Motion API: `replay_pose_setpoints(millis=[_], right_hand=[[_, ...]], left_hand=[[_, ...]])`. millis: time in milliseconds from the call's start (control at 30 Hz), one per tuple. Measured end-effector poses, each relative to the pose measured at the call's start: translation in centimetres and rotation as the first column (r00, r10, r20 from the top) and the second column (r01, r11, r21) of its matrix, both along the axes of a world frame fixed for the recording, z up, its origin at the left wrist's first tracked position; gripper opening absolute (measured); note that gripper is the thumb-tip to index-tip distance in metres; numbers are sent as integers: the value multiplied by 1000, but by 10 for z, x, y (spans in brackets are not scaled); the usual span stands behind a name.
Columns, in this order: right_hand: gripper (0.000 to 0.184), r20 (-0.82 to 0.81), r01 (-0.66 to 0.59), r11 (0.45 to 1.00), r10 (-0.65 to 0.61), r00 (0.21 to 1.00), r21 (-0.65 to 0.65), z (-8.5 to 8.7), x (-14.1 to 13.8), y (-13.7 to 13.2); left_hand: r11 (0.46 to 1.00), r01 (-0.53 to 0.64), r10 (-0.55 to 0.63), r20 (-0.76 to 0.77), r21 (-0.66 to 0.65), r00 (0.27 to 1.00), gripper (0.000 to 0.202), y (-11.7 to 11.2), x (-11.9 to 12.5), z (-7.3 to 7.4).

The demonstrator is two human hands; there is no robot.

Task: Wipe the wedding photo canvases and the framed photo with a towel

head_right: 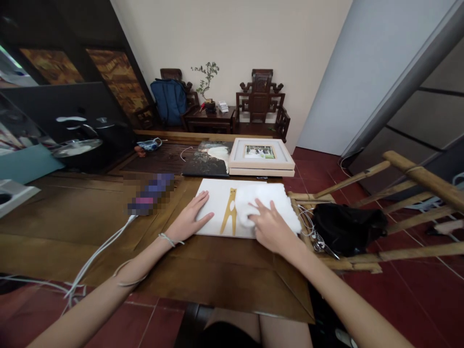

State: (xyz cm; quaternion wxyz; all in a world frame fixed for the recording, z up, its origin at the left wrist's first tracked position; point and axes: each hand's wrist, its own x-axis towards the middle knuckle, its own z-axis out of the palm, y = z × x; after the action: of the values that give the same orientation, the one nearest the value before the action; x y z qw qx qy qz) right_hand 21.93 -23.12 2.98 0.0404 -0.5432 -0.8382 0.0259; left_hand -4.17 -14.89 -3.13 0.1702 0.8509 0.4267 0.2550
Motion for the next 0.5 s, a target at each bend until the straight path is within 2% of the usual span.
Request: replay_pose_setpoints(millis=[133,233,333,500], right_hand=[[47,33,34,999,-35,999,28,-2,7,54],[49,55,14,999,-17,998,50,-5,8,62],[44,93,-4,998,-2,996,56,-9,1,37],[36,62,-56,998,56,997,-6,-7,-14,-44]], left_hand=[[1000,3,-3,10,-2,1000,63,0,0,2],[1000,-1,1,10,-3,1000,62,-1,0,3],[1000,-5,5,-2,-5,1000,63,-1,0,3],[1000,-10,10,-17,4,1000,65,-1,1,-1]])
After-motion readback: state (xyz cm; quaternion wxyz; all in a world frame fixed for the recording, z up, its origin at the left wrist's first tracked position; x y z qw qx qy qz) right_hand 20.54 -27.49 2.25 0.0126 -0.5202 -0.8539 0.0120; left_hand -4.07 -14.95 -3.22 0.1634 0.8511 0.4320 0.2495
